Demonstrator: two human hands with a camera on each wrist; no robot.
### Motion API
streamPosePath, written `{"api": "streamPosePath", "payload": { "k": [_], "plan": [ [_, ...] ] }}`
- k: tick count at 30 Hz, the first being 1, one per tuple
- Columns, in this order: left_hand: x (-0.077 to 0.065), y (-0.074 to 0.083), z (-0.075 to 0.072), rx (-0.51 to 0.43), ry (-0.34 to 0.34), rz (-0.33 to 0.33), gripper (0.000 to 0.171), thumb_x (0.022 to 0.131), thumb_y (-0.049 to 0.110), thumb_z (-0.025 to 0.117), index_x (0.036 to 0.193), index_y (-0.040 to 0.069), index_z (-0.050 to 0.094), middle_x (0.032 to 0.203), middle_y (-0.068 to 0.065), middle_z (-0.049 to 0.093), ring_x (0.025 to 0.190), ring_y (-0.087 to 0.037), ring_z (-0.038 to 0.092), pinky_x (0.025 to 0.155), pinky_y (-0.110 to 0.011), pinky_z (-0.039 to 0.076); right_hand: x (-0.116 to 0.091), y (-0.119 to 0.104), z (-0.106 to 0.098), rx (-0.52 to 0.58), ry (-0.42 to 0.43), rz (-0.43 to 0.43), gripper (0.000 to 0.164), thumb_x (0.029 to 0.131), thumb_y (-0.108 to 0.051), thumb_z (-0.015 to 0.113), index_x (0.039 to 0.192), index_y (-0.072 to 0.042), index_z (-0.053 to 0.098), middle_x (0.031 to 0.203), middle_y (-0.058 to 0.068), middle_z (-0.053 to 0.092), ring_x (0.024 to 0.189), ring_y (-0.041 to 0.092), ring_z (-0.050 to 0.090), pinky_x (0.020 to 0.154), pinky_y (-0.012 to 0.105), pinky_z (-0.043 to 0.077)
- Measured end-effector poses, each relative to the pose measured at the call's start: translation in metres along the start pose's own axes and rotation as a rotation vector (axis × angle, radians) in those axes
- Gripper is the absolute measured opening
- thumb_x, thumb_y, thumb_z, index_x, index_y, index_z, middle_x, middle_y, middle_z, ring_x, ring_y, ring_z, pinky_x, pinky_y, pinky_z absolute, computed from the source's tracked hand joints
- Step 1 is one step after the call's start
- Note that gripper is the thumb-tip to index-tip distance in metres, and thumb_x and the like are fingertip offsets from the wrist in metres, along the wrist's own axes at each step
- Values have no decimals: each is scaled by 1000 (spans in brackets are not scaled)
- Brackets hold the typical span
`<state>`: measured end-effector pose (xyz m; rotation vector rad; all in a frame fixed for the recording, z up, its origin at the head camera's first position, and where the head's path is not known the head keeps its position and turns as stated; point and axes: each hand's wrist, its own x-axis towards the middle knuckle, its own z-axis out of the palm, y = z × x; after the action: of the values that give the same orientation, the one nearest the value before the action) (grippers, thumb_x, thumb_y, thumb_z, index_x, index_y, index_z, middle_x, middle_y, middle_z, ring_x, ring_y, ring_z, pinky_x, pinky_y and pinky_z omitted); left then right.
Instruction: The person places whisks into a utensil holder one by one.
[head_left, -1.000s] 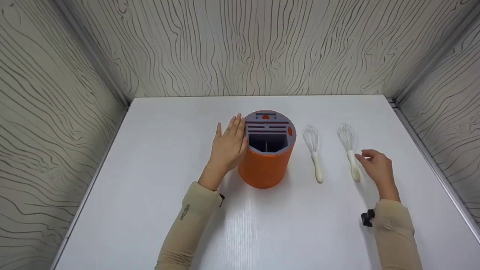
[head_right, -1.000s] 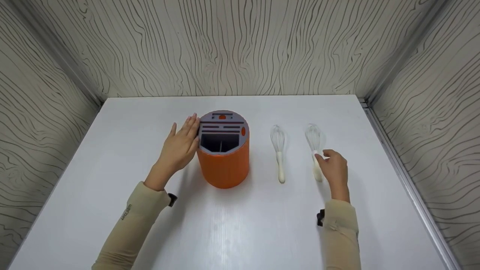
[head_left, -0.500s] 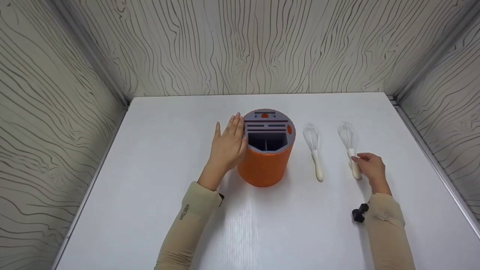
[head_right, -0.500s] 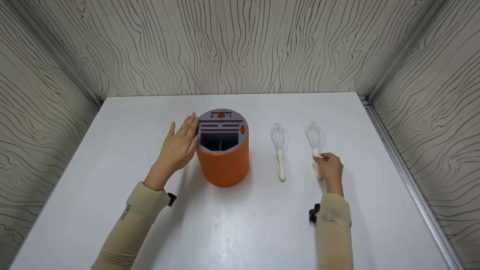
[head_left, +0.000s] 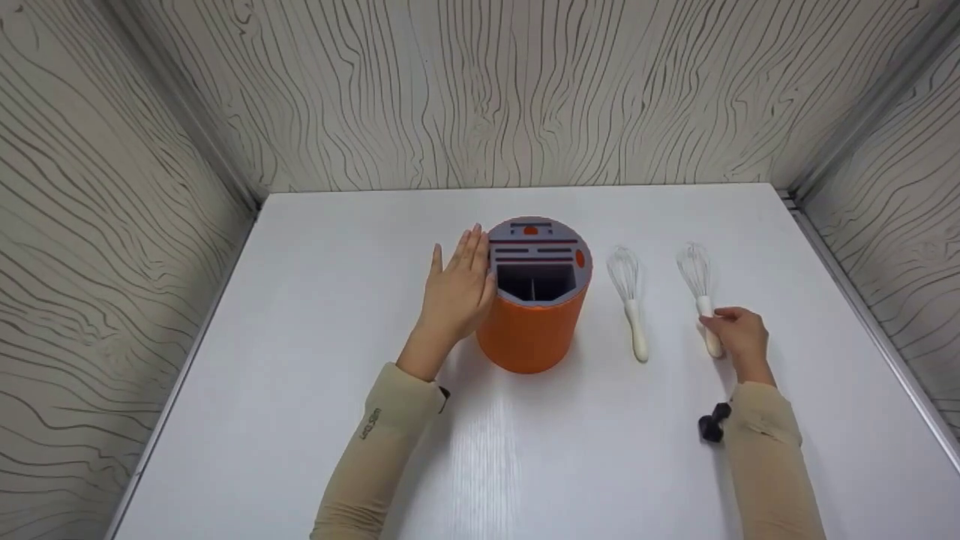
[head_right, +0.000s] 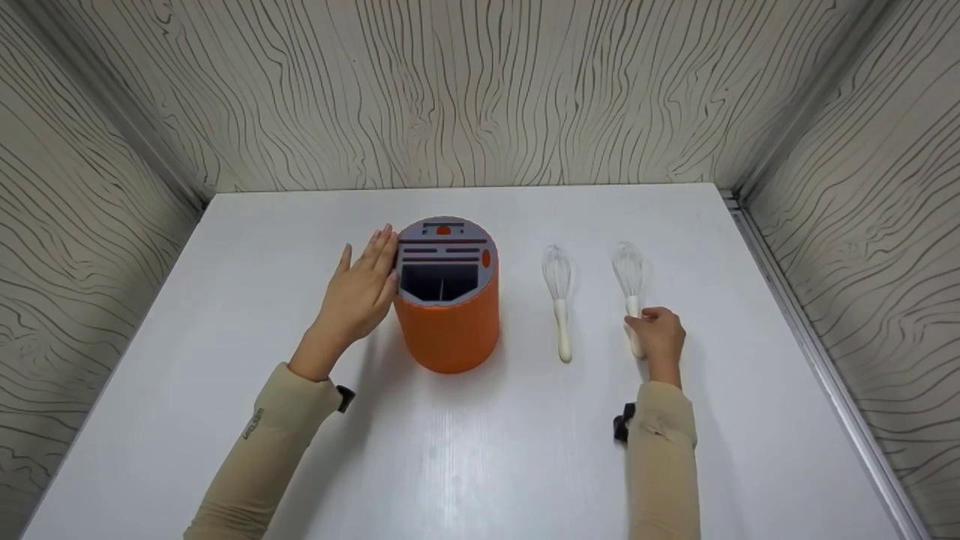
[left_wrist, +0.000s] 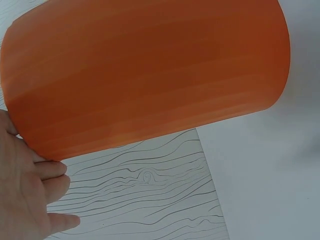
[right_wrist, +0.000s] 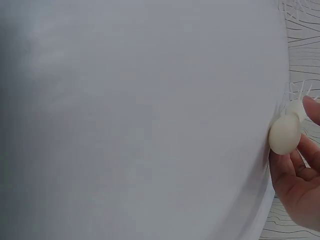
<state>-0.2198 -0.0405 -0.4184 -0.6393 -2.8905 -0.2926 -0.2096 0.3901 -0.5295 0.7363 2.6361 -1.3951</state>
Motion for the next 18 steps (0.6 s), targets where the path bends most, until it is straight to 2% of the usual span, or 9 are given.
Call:
{"api": "streamPosePath", "payload": {
  "k": [3,9,14,18],
  "plan": [
    [0,0,1,-1,6,-2,57,100,28,30,148,-1,23,154,-13,20,142,-22,19,111,-55,13,1,2,2,-10,6,-3,58,87,-28,65,127,11,48,123,25,51,99,27,53,71,27,45],
    [1,0,1,-8,4,-5,58,99,28,30,148,-1,23,154,-13,20,142,-22,19,111,-55,13,1,2,1,-27,12,14,53,84,-25,70,120,10,54,116,23,56,90,21,54,63,23,45],
    [0,1,1,-25,4,-6,58,99,29,29,148,-1,22,155,-12,18,142,-22,17,111,-54,11,-1,2,-1,-30,30,8,49,82,-23,72,116,9,58,106,16,62,83,16,55,62,21,45],
    [1,0,1,-23,5,-4,58,99,28,30,148,-1,23,155,-12,19,142,-22,18,111,-55,12,0,5,-4,-5,4,4,50,83,-24,72,118,9,58,99,9,62,79,10,54,62,20,45]
  ]
}}
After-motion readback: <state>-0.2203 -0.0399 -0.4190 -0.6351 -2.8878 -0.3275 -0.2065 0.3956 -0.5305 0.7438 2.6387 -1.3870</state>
